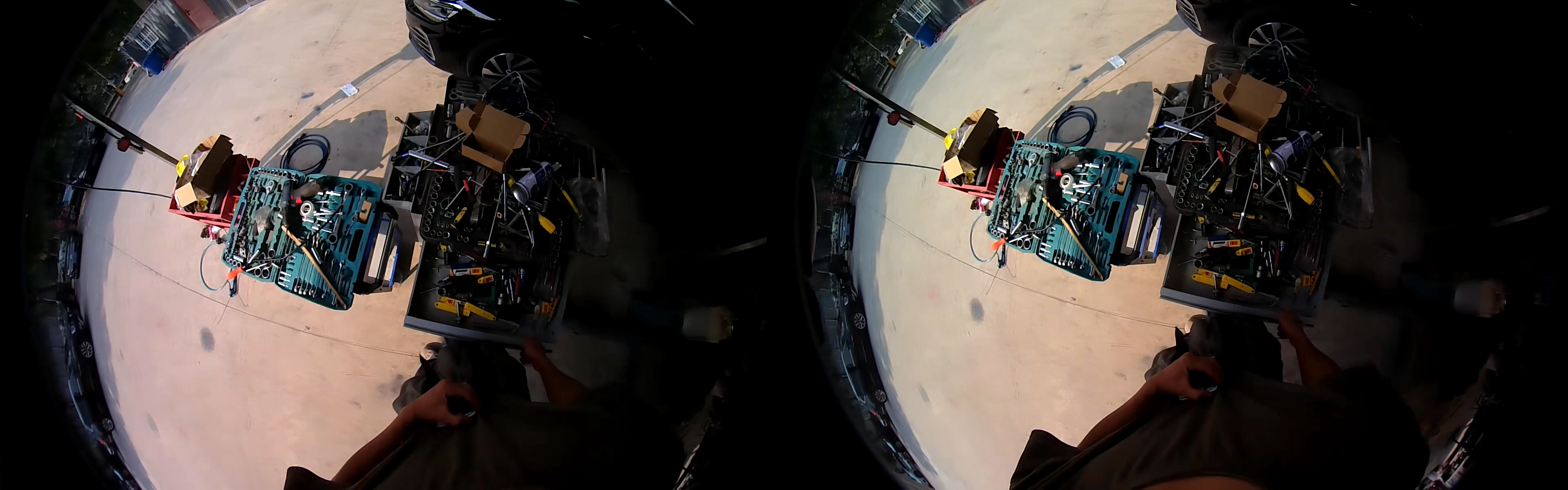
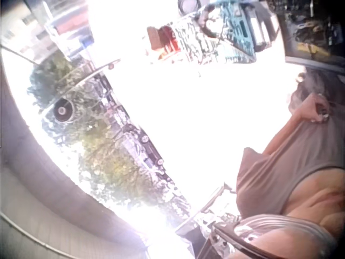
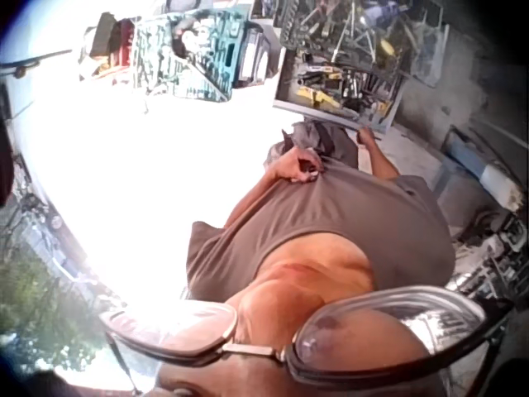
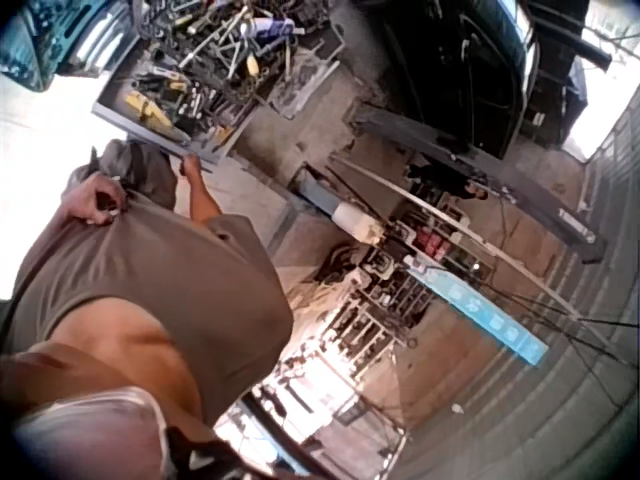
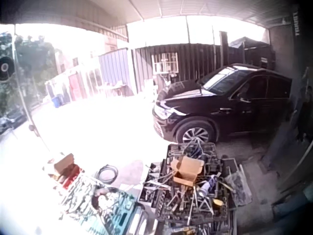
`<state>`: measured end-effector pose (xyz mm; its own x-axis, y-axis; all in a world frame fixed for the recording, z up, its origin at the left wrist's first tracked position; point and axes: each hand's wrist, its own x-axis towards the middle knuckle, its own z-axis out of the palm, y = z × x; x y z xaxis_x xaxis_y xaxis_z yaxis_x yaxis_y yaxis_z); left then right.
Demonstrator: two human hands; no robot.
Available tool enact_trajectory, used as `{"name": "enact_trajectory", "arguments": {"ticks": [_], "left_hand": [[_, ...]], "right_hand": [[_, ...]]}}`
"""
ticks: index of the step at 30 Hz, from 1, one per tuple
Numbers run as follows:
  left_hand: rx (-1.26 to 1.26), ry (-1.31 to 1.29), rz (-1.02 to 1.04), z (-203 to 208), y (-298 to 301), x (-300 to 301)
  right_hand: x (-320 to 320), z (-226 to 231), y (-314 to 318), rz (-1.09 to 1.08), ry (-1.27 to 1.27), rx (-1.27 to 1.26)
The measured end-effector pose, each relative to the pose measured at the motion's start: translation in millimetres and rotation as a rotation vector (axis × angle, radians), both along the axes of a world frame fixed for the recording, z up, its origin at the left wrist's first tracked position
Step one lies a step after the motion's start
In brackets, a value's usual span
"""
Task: The person uses a metal rod and scissors to remove debris from a car tire's tread, then walks to a tool chest, opens a drawer, and selects a socket wrench. The person returns toward the vehicle carrying the tool.
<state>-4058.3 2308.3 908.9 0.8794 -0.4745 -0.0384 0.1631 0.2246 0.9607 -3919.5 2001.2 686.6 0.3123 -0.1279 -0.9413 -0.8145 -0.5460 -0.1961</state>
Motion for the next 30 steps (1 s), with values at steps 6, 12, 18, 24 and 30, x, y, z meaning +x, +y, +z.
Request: {"name": "enact_trajectory", "arguments": {"ticks": [6,12,18,24,30], "left_hand": [[0.140,0.053,-0.018,-2.8,11.3,58.0],[0.197,0.052,0.036,9.3,18.9,101.6],[0.121,0.116,0.000,18.3,45.6,150.0],[0.066,0.099,-0.053,18.5,68.8,202.3],[-0.103,0.206,-0.247,15.8,102.3,253.1]], "right_hand": [[87.2,-7.8,52.1,-0.024,-0.075,0.210],[134.5,-15.7,96.0,0.124,-0.248,0.328],[148.6,40.2,179.6,0.435,-0.055,0.765],[154.6,124.5,251.8,1.057,-0.153,0.780],[181.2,152.2,270.9,0.957,-0.257,0.625]]}}
